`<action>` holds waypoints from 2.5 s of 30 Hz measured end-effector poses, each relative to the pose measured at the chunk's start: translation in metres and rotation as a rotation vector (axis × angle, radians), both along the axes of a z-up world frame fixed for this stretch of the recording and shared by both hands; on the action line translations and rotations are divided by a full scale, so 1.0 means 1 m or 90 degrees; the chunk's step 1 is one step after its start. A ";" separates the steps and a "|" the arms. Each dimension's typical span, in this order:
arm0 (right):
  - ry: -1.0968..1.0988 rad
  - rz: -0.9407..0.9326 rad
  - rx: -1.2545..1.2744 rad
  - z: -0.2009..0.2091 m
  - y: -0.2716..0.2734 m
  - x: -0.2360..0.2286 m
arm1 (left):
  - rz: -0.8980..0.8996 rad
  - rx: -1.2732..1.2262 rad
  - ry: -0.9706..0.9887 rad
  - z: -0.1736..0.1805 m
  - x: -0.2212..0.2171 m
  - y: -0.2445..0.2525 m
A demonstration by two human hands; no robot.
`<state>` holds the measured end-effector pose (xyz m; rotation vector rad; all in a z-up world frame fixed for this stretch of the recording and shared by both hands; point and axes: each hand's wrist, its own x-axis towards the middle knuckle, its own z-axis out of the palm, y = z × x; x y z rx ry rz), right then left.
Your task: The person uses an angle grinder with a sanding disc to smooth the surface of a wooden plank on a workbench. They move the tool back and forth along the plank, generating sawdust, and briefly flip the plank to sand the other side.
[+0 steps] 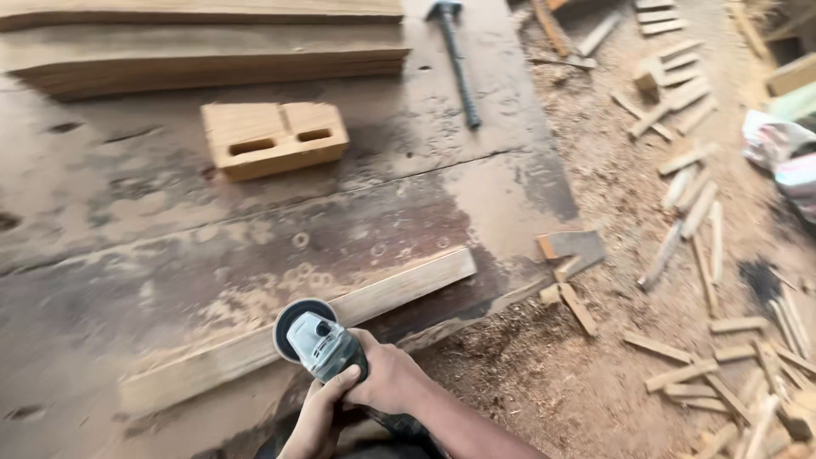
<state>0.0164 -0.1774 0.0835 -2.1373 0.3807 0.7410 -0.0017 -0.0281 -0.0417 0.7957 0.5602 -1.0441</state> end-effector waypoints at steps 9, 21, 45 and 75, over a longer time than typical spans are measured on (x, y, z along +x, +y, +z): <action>0.070 -0.138 0.024 -0.009 -0.098 -0.018 | -0.104 -0.029 0.018 0.013 0.008 -0.099; 0.006 -0.270 -0.029 -0.028 -0.232 -0.046 | -0.294 -0.006 -0.045 0.020 0.022 -0.248; 0.072 -0.312 0.013 -0.021 -0.239 -0.077 | -0.354 0.039 -0.010 0.033 0.008 -0.249; 0.038 -0.106 0.106 -0.019 -0.175 -0.051 | -0.211 0.142 0.055 0.037 0.003 -0.150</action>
